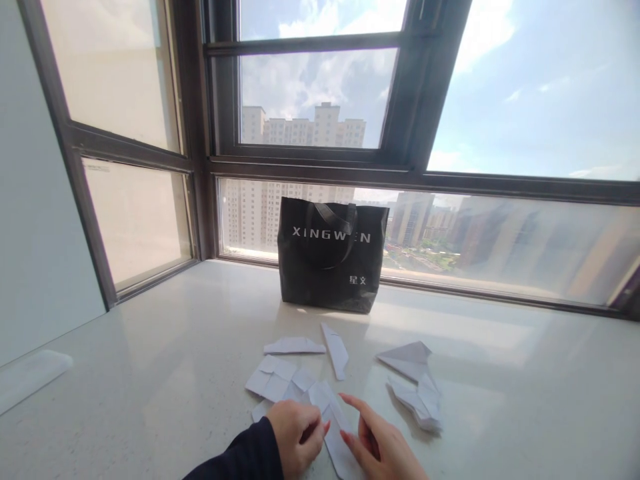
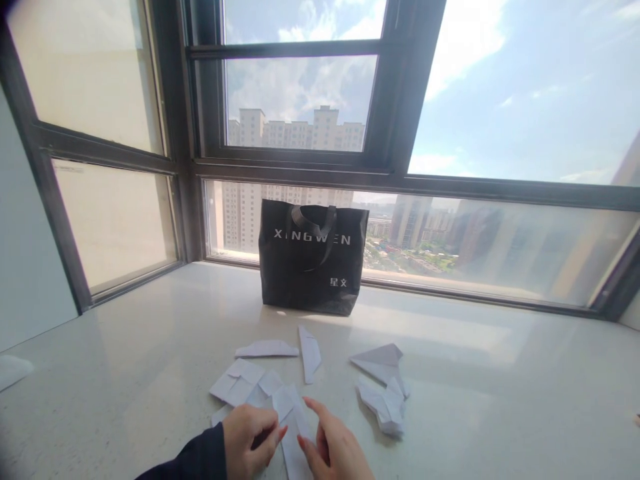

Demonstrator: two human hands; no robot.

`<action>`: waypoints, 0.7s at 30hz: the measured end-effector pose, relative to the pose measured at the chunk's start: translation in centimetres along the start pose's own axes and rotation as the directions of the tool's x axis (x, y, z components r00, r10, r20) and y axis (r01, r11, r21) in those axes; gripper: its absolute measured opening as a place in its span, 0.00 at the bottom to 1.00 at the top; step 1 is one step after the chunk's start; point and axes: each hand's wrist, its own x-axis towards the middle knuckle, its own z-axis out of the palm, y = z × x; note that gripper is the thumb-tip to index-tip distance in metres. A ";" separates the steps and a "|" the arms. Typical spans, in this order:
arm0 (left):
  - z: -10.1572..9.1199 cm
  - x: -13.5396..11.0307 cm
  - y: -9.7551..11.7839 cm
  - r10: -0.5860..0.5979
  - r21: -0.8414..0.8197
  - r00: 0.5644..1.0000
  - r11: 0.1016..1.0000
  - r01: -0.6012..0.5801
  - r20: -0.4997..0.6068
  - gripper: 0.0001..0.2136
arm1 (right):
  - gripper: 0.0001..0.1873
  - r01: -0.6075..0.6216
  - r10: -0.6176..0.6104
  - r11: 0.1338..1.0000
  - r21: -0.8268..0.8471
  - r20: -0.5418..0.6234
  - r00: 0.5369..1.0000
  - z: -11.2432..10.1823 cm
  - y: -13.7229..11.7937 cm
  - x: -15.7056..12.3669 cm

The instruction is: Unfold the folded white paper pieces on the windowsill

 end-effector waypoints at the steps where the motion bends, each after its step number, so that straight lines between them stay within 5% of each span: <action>1: 0.0 0.0 0.0 0.004 0.012 1.000 1.000 -0.004 0.000 0.15 | 0.24 -0.003 0.003 1.000 -0.003 -0.006 1.000 0.0 0.0 -0.1; 10: 0.2 0.1 -0.2 0.009 0.045 1.000 0.999 -0.009 -0.004 0.15 | 0.27 -0.013 0.009 0.993 -0.116 -0.031 0.999 -0.2 -0.6 -0.5; 15: 0.3 0.1 -0.3 0.024 0.080 1.000 0.997 -0.024 0.010 0.15 | 0.35 -0.038 0.050 0.981 -0.188 0.056 0.997 -0.6 -1.5 -0.5; 21: 0.5 -0.1 -0.1 0.003 0.104 1.000 0.995 0.000 -0.025 0.15 | 0.33 -0.037 0.051 0.975 -0.220 0.061 0.997 0.1 0.1 -0.3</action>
